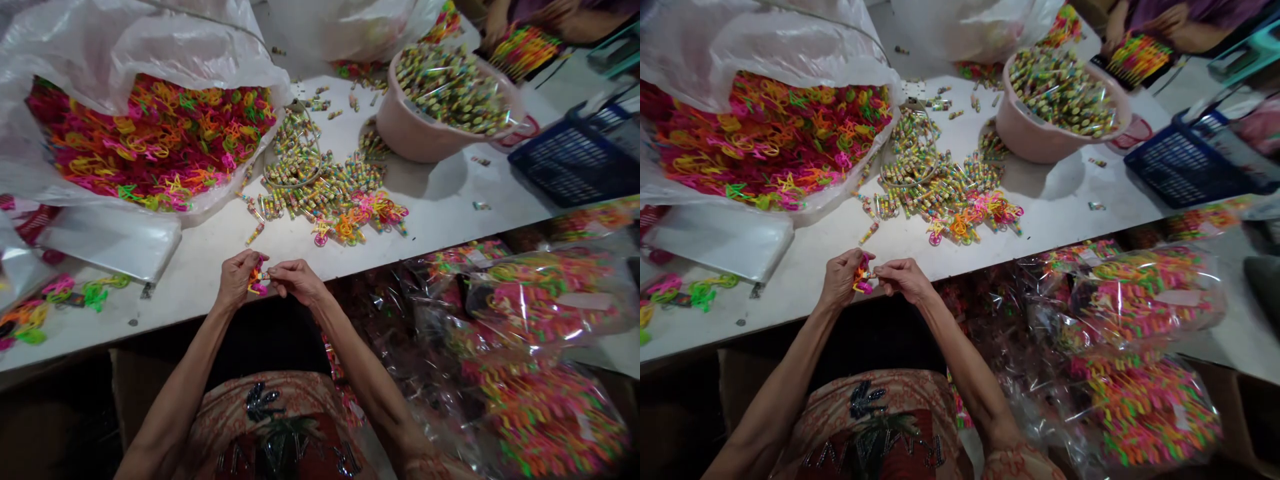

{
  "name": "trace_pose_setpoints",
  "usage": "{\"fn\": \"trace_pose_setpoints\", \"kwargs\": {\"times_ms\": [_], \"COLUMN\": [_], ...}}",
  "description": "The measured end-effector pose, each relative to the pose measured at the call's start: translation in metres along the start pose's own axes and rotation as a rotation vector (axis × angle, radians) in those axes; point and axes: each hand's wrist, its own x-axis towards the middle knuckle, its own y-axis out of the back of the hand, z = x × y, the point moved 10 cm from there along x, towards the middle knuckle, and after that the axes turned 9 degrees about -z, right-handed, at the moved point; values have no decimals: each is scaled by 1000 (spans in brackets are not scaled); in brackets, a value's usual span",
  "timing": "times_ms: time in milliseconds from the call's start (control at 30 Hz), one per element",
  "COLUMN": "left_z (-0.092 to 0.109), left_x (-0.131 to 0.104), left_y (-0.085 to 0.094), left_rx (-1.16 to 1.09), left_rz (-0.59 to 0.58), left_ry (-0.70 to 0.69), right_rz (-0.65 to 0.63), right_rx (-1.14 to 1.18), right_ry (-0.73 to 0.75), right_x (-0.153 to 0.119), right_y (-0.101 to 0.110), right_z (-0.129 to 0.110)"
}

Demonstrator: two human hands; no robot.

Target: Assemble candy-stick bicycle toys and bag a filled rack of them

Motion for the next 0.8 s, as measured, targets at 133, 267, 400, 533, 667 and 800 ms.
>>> {"fn": "trace_pose_setpoints", "kwargs": {"times_ms": [133,267,400,533,667,800], "left_z": [13,31,26,35,36,26], "left_x": [-4,-12,-7,-9,-12,-5], "left_y": [-3,-3,-10,-13,-15,-16], "left_rx": [178,305,273,482,695,794], "left_rz": [4,102,74,94,113,112], "left_ry": [-115,-252,-222,-367,-477,-430], "right_rz": [20,60,32,120,253,289], "right_rx": [-8,-55,26,-48,-218,-270], "right_ry": [40,113,55,108,170,150], "right_x": [-9,-18,-17,-25,-36,-35], "right_y": [-6,-7,-5,-1,0,6], "right_z": [-6,-14,-3,-9,-21,-23]}}
